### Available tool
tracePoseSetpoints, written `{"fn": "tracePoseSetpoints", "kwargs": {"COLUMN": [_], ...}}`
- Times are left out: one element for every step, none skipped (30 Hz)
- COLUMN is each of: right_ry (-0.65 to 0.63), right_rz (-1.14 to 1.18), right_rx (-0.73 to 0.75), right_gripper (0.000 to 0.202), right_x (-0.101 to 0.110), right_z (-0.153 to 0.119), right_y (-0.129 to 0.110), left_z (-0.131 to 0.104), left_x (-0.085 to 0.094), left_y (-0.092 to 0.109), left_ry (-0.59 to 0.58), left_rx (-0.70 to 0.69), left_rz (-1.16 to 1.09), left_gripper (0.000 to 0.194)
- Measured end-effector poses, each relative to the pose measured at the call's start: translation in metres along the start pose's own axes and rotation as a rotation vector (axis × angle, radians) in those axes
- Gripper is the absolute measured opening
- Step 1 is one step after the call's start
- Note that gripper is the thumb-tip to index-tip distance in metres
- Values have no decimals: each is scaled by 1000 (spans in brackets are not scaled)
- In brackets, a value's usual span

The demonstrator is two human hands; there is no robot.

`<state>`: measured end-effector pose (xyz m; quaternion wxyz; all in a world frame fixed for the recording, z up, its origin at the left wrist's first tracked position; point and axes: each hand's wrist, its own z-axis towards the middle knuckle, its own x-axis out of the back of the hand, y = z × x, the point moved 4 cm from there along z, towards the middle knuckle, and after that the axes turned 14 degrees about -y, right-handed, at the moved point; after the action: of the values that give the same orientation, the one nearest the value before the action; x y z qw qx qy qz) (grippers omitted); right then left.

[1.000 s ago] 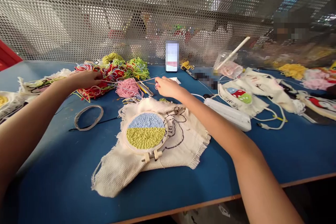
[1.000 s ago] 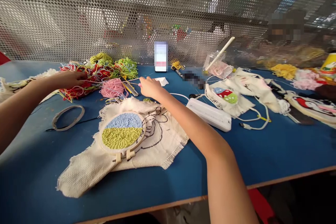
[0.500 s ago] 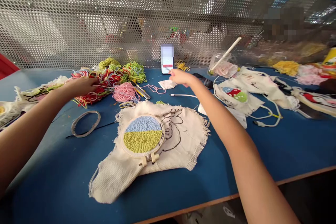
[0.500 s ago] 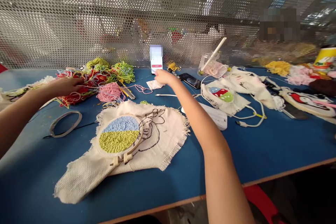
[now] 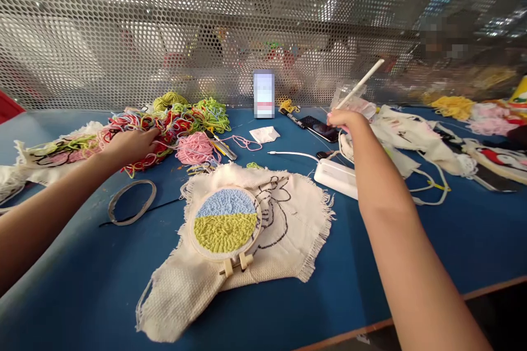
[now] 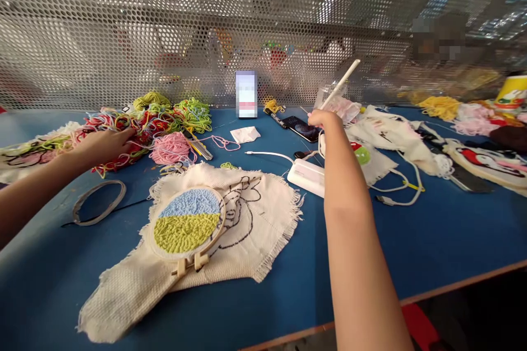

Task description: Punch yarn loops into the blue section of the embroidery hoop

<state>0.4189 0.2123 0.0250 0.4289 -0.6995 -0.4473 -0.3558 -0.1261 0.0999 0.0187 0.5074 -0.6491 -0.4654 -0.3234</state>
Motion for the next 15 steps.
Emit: {"fn": "tracePoseSetpoints", "kwargs": {"right_ry": [-35, -70, -98, -117, -132, -147, -162, -178, -194, -210, -221, -234, -246, -259, -274], "right_rz": [5, 15, 28, 42, 57, 71, 84, 97, 108, 116, 123, 128, 131, 132, 131], "right_rx": [-17, -27, -29, -23, -12, 2, 21, 41, 64, 87, 107, 127, 145, 163, 179], "right_gripper": [31, 31, 31, 30, 29, 27, 24, 22, 20, 20, 19, 18, 17, 16, 15], "right_x": [-1, -2, -3, -3, -3, -4, -5, -6, -8, -10, -12, -14, -17, -19, -21], "right_z": [4, 8, 10, 11, 11, 10, 8, 4, 0, -4, -8, -12, -16, -19, -22], "right_y": [1, 2, 2, 1, 0, -3, -6, -10, -14, -20, -25, -31, -37, -43, -49], "left_z": [0, 0, 1, 1, 2, 2, 3, 3, 4, 4, 4, 4, 4, 5, 5], "left_x": [-1, -2, -3, -4, -4, -5, -5, -5, -5, -5, -5, -5, -5, -5, -6], "left_y": [1, 2, 2, 2, 2, 1, 2, 2, 2, 2, 2, 2, 3, 2, 2], "left_ry": [1, 0, -1, -2, -2, -2, -3, -4, -7, -9, -11, -13, -15, -17, -18], "left_rx": [6, 11, 19, 26, 32, 36, 38, 38, 39, 42, 46, 50, 52, 54, 57], "left_rz": [4, 7, 9, 11, 11, 11, 11, 11, 11, 11, 11, 12, 14, 15, 16], "left_gripper": [48, 48, 49, 49, 50, 51, 51, 52, 52, 52, 52, 52, 52, 52, 51]}}
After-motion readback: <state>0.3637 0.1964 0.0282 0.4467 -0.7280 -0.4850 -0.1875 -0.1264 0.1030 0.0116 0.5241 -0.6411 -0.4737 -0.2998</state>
